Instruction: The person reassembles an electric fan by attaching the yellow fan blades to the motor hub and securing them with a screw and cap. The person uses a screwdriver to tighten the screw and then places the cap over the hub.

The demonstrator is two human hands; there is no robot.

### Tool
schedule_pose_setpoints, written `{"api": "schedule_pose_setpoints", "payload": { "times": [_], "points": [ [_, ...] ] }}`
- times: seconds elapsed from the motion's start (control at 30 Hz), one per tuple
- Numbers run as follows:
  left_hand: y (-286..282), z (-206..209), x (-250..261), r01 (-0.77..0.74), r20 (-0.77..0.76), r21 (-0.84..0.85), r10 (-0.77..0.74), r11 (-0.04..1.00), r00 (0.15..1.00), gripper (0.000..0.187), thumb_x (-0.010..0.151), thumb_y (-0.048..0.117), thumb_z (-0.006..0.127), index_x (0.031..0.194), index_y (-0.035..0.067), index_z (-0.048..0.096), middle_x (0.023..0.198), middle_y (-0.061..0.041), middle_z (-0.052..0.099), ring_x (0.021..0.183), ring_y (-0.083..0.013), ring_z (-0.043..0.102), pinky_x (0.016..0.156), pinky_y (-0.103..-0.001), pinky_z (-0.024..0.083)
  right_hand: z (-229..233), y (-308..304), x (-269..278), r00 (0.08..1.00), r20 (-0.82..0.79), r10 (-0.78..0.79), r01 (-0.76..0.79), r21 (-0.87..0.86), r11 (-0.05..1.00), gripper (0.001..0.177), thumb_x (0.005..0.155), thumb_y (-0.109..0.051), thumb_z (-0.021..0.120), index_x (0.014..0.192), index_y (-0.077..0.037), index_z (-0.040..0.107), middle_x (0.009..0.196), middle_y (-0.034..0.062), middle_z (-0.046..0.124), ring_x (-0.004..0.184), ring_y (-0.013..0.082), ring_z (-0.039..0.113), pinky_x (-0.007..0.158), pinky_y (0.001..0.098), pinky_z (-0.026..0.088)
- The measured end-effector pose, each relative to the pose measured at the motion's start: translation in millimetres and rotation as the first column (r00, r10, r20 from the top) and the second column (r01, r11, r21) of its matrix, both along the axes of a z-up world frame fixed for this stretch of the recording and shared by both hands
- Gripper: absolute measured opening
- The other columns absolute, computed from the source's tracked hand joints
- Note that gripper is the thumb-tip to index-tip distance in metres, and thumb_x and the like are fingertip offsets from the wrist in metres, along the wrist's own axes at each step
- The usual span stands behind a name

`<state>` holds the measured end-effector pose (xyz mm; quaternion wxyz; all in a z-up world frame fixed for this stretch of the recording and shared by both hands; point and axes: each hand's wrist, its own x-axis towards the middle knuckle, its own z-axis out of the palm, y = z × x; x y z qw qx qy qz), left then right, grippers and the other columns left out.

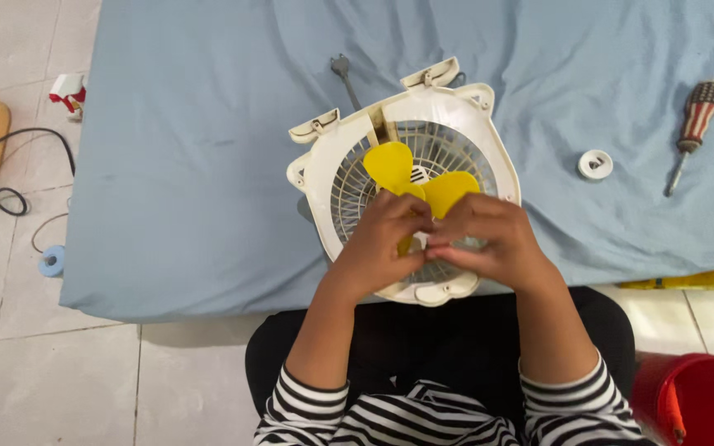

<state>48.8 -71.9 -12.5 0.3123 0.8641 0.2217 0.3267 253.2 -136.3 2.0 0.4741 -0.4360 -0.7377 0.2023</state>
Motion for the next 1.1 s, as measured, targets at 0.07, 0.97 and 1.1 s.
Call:
{"api": "schedule_pose_setpoints", "payload": {
  "times": [0.07,0.97,1.1],
  "points": [
    [-3.8,-0.5,-0.5,-0.018,-0.001,-0.026,0.018,0.999,1.000,0.032,0.072,0.023,0.085,0.098,0.009,0.074,0.110,0.001,0.063,0.109,-0.0229,0.056,0.100,-0.039,0.046,-3.6,-3.3,2.9,0.998,0.043,0.042,-0.044,0.042,0.998,0.022,0.073,-0.014,0.088,0.093,-0.015,0.079,0.088,-0.0012,0.074,0.083,0.0164,0.073,0.075,0.0276,0.055],
    [-11.5,1.1,-3.1,-0.040,-0.014,-0.043,0.039,0.998,0.999,0.031,0.074,0.024,0.085,0.101,0.011,0.077,0.109,0.002,0.066,0.106,-0.0212,0.054,0.098,-0.037,0.046,-14.6,-9.5,4.0,0.997,0.067,-0.022,0.013,0.129,0.992,0.025,0.074,-0.022,0.090,0.092,-0.016,0.074,0.095,-0.0054,0.076,0.089,0.0107,0.071,0.077,0.0295,0.047],
    [-11.9,-0.3,-5.1,0.012,0.002,-0.088,-0.012,0.996,1.000,0.034,0.073,0.021,0.083,0.104,0.009,0.075,0.112,0.000,0.067,0.105,-0.0227,0.054,0.097,-0.037,0.046,-11.4,-9.5,5.5,0.993,0.119,0.016,-0.033,0.142,0.989,0.017,0.076,-0.017,0.085,0.090,-0.018,0.075,0.098,-0.0056,0.078,0.091,0.0103,0.073,0.080,0.0290,0.044]
  ]
}}
